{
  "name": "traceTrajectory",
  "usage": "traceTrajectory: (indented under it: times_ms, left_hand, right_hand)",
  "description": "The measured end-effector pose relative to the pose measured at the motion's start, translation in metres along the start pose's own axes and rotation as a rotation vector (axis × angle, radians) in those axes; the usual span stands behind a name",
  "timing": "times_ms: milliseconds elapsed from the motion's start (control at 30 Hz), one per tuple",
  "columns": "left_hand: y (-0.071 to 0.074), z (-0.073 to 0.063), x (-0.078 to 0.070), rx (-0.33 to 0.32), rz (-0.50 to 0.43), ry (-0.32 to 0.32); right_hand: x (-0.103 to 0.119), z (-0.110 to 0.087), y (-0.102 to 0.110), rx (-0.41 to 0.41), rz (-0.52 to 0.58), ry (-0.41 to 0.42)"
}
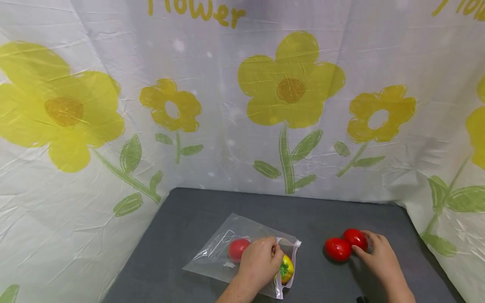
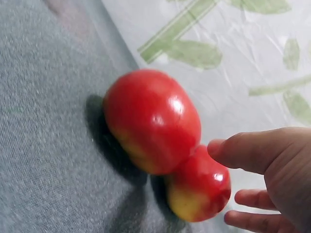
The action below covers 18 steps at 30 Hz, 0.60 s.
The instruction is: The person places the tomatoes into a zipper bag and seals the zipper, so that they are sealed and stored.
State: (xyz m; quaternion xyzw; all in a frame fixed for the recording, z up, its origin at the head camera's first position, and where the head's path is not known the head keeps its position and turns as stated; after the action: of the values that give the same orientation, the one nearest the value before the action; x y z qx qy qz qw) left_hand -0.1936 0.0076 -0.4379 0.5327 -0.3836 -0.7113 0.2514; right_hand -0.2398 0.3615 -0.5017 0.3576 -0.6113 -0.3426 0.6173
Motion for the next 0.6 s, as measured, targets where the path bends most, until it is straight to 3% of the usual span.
traceTrajectory:
  times_ms: [333, 600]
  left_hand:
    - [0.0, 0.0, 0.001, -0.004, 0.004, 0.001]
    - [-0.001, 0.002, 0.003, 0.017, 0.006, 0.021]
  right_hand:
    - [-0.013, 0.007, -0.006, 0.005, 0.003, 0.009]
    - [-0.021, 0.014, -0.011, 0.051, 0.065, -0.067]
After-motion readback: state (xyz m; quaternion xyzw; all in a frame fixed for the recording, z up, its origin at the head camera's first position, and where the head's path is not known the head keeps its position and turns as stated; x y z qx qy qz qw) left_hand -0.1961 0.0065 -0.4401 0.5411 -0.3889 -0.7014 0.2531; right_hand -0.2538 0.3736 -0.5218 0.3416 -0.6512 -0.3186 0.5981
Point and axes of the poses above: each hand's wrist, its own z-axis towards the middle knuckle, its own y-axis out of the back of the hand, x = y × z, the point moved 5 cm from there along z, towards the middle knuckle, and after that the axes turned 9 degrees about x, right-handed, at the moved point
